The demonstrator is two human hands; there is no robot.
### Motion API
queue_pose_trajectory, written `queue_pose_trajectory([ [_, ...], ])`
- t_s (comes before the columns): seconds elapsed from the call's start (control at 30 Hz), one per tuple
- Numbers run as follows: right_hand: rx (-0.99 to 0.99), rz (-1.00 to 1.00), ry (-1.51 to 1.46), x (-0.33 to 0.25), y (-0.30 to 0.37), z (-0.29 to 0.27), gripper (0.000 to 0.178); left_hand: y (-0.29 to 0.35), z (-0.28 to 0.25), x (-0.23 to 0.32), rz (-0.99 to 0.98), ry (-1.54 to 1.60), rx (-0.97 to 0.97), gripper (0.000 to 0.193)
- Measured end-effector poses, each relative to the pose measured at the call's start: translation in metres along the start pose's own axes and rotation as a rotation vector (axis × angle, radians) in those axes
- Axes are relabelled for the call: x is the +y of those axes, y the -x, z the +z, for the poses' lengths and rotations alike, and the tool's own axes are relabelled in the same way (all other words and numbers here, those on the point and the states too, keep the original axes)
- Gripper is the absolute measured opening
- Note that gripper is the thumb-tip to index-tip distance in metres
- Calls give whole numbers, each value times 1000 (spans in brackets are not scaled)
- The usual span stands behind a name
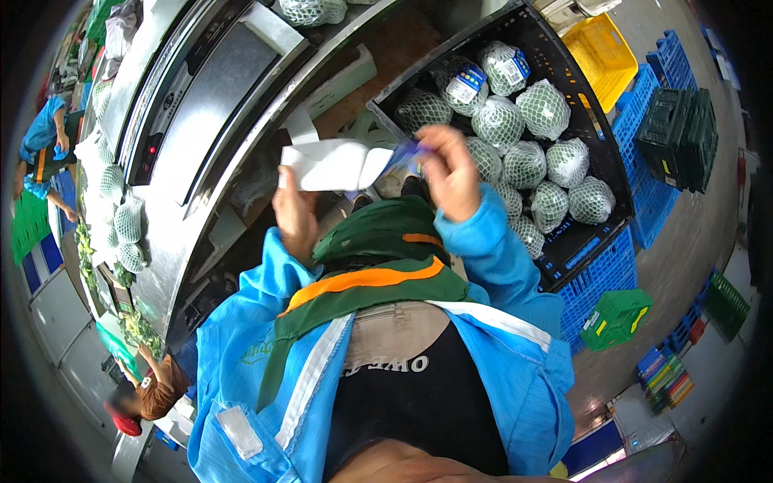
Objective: The person applies adhesive labels to produce items wrapped in mesh and arranges them in a crate.
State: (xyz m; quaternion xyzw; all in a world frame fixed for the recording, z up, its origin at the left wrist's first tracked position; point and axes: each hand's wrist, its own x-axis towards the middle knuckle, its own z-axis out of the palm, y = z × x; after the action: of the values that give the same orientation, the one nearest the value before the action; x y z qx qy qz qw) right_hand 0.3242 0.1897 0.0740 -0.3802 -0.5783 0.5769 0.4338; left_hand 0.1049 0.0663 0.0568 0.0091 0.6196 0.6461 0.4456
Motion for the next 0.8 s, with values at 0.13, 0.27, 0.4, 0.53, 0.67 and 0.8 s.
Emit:
queue_pose_trajectory([
  [0.13, 134, 260, 130, 83, -53, -57, 23, -16, -63, 16, 207, -526, -22, 42],
  [0.27, 75, 184, 558, 172, -77, -52, 28, 57, 5, 69, -492, 61, -457, 54],
  [0.4, 69, -180, 1006, 154, -88, -49, 44, 84, -30, 45, -886, 507, -632, 63],
  [0.53, -157, -140, 998, 178, -89, -36, 52, 94, -49, 54, -684, 11, -731, 45],
  [0.67, -373, -365, 1121, 207, -75, -40, 76, 91, -43, 49, -593, -379, -701, 30],
  [0.8, -216, -324, 1063, 172, -73, -38, 70, 75, -32, 19, -133, -655, -548, 30],
])
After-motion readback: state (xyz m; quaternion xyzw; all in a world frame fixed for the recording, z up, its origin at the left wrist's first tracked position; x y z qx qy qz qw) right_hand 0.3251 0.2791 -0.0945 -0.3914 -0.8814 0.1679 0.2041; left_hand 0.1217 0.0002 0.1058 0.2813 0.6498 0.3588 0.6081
